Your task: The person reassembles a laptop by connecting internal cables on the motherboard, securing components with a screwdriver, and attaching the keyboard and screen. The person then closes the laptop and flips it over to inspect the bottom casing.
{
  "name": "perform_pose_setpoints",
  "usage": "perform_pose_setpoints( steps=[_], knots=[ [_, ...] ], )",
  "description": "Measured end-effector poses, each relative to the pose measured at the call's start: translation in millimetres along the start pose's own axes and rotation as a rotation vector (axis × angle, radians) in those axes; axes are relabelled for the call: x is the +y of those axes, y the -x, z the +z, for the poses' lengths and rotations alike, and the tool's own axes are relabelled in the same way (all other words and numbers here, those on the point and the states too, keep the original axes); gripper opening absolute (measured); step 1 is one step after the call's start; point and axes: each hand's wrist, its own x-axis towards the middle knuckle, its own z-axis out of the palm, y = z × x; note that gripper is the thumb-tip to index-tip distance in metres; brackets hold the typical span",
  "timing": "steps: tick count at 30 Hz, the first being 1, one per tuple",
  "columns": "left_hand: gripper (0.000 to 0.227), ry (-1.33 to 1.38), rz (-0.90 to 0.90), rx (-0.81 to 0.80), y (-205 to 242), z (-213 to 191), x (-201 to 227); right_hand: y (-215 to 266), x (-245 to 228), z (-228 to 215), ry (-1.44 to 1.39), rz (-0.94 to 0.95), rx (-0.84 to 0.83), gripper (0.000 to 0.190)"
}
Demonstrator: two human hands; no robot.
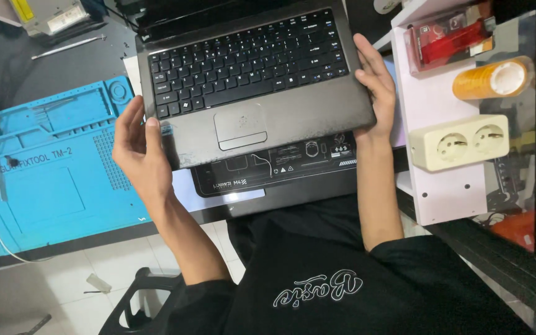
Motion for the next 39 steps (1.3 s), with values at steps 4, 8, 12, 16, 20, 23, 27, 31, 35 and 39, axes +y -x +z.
perform_pose_setpoints(
  steps=[4, 8, 12, 16, 20, 23, 27, 31, 35, 39],
  knots=[
    [0.036, 0.021, -0.014, 0.016, -1.7, 2.0, -3.5, -1.8, 5.9, 0.9, -0.126, -0.015, -0.042, 0.061],
    [0.035, 0.083, -0.004, 0.013, 4.5, 5.5, -1.4, 0.9, 13.7, 10.8, -0.314, -0.072, -0.056, 0.061],
    [0.045, 0.157, 0.083, 0.01, 16.7, 5.9, -2.2, 4.7, 30.8, 10.4, -0.409, -0.146, -0.029, 0.061],
    [0.061, 0.187, 0.199, -0.065, 31.2, 6.6, 7.0, 8.0, 20.7, 23.4, -0.377, -0.179, 0.015, 0.07],
    [0.081, 0.165, 0.258, -0.105, 35.2, 4.6, 5.2, 9.2, 24.6, 22.9, -0.435, -0.168, -0.024, 0.077],
    [0.084, 0.112, 0.258, -0.065, 37.2, 3.6, -9.3, 10.5, 29.0, 16.2, -0.41, -0.16, -0.017, 0.079],
    [0.088, -0.038, 0.296, 0.041, 37.7, 4.3, -25.3, 6.0, 30.3, 26.6, -0.286, -0.317, -0.094, 0.089],
    [0.093, -0.155, 0.378, 0.08, 30.6, 7.9, -13.0, 6.9, 47.1, 12.3, -0.107, -0.388, -0.069, 0.089],
    [0.084, -0.256, 0.437, 0.093, 26.1, 6.1, -11.6, 7.2, 49.3, 12.0, 0.001, -0.263, 0.1, 0.079],
    [0.068, -0.381, 0.505, 0.11, 18.6, 2.2, -3.5, 4.3, 45.9, 18.0, -0.139, -0.214, 0.085, 0.081]
  ],
)
